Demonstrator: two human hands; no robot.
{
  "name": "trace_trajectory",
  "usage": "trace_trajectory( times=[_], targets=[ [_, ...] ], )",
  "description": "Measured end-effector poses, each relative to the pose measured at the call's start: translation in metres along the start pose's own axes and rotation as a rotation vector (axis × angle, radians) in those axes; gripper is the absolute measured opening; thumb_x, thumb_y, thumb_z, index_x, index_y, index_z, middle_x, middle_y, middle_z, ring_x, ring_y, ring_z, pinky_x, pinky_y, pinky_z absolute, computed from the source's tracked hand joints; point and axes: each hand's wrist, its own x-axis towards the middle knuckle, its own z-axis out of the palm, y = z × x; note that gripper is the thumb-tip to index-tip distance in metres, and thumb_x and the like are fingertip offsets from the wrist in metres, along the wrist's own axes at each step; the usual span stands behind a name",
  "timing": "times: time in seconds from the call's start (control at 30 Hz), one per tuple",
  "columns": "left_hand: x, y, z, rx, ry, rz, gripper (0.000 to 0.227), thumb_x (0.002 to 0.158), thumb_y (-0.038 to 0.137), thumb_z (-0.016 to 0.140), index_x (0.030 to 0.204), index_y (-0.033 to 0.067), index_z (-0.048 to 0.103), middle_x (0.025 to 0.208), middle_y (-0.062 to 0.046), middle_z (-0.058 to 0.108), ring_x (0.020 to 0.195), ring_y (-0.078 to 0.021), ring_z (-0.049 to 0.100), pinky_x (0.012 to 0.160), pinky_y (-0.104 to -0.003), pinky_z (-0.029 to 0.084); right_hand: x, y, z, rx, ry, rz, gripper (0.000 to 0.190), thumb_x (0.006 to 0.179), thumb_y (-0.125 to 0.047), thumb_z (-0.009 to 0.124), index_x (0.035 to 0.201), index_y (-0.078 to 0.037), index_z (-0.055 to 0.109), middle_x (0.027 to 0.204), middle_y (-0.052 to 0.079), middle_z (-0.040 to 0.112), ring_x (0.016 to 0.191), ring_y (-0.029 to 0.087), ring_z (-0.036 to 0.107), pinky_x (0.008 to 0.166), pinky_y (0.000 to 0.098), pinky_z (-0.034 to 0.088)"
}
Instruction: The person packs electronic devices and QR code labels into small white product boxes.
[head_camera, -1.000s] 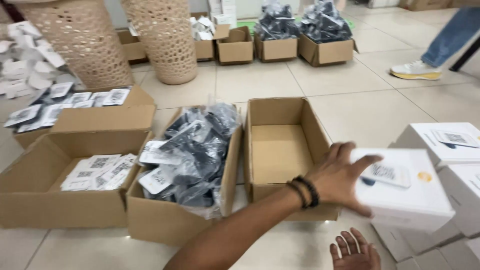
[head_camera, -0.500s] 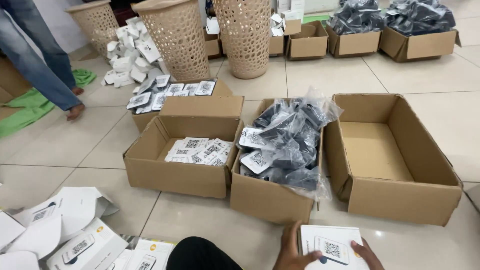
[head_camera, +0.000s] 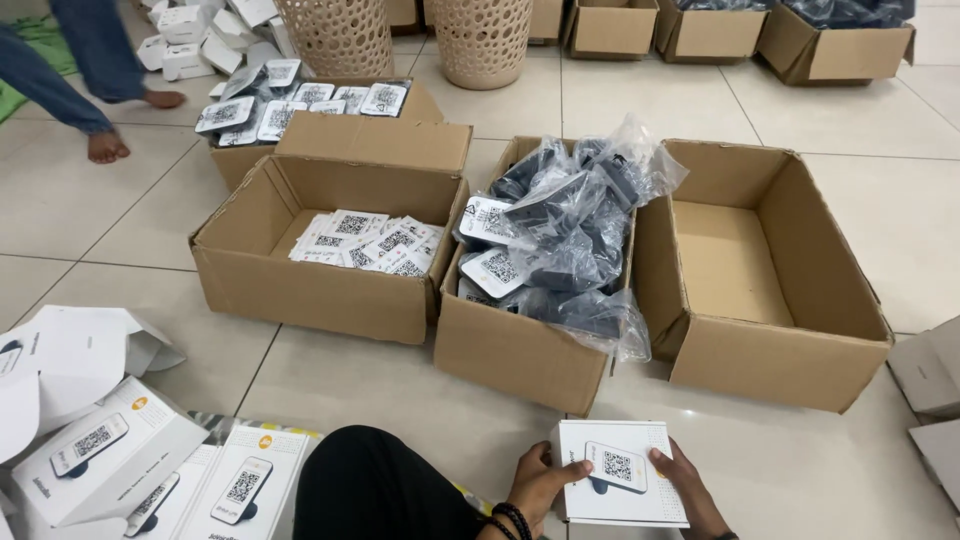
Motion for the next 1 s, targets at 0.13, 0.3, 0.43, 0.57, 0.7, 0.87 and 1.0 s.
trace_trajectory(
  times=[0.13, 0.3, 0.43, 0.57, 0.7, 0.87, 1.0],
  targets=[
    [-0.007, 0.016, -0.007, -0.003, 0.188, 0.019, 0.060, 0.073, 0.013, 0.086, 0.124, 0.0037, 0.056, 0.113, -0.009, 0.073, 0.105, -0.0201, 0.072, 0.095, -0.035, 0.057, 0.010, 0.001, -0.009, -0.044, -0.015, -0.074, 0.087, 0.082, -0.046, 0.064, 0.158, -0.013, 0.038, 0.150, 0.018, 0.055, 0.140, 0.030, 0.050, 0.116, 0.0428, 0.034],
    [-0.010, 0.018, -0.025, -0.145, 0.066, -0.029, 0.042, 0.087, 0.017, 0.068, 0.121, -0.0079, 0.067, 0.110, -0.019, 0.076, 0.098, -0.0261, 0.075, 0.086, -0.037, 0.060, 0.016, -0.004, -0.017, -0.044, -0.027, 0.009, 0.080, 0.087, -0.046, 0.060, 0.157, -0.012, 0.043, 0.148, 0.015, 0.060, 0.136, 0.028, 0.055, 0.115, 0.0404, 0.036],
    [-0.050, 0.059, -0.010, -0.203, -0.032, -0.053, 0.043, 0.087, 0.014, 0.065, 0.124, -0.0062, 0.066, 0.113, -0.017, 0.075, 0.100, -0.0251, 0.075, 0.086, -0.037, 0.060, 0.023, -0.010, -0.019, -0.096, -0.009, -0.017, 0.071, 0.096, -0.051, 0.053, 0.152, -0.008, 0.049, 0.143, 0.013, 0.065, 0.135, 0.025, 0.057, 0.115, 0.0373, 0.037],
    [-0.059, 0.082, 0.030, -0.261, -0.203, -0.045, 0.047, 0.089, 0.017, 0.063, 0.132, -0.0033, 0.058, 0.114, -0.014, 0.072, 0.103, -0.0246, 0.073, 0.086, -0.040, 0.061, 0.002, -0.020, -0.028, -0.120, 0.013, -0.212, 0.061, 0.099, -0.047, 0.049, 0.137, -0.003, 0.067, 0.134, 0.011, 0.072, 0.130, 0.023, 0.063, 0.111, 0.0384, 0.044],
    [-0.021, 0.095, 0.076, -0.278, -0.508, 0.146, 0.052, 0.100, 0.024, 0.062, 0.143, -0.0022, 0.048, 0.124, -0.011, 0.065, 0.116, -0.0247, 0.066, 0.095, -0.042, 0.058, 0.006, 0.010, -0.052, 0.170, 0.193, -0.226, 0.048, 0.100, -0.030, 0.046, 0.137, -0.006, 0.064, 0.125, 0.012, 0.070, 0.118, 0.025, 0.065, 0.099, 0.0453, 0.050],
    [0.060, 0.072, 0.072, 0.727, -0.301, 0.640, 0.059, 0.095, 0.028, 0.067, 0.148, 0.0089, 0.050, 0.149, -0.009, 0.055, 0.136, -0.0273, 0.053, 0.112, -0.044, 0.045, -0.039, 0.011, -0.040, 0.169, 0.237, -0.104, 0.044, 0.097, -0.026, 0.053, 0.135, -0.006, 0.061, 0.118, 0.014, 0.070, 0.115, 0.027, 0.067, 0.098, 0.0440, 0.053],
    [0.036, 0.076, 0.041, 1.426, -0.345, 0.626, 0.070, 0.077, 0.031, 0.084, 0.138, 0.0118, 0.056, 0.159, -0.013, 0.036, 0.144, -0.0320, 0.035, 0.115, -0.048, 0.035, -0.056, 0.026, -0.004, 0.110, 0.193, 0.061, 0.061, 0.090, -0.034, 0.060, 0.146, -0.010, 0.054, 0.132, 0.013, 0.068, 0.123, 0.027, 0.063, 0.097, 0.0443, 0.054]
  ],
)
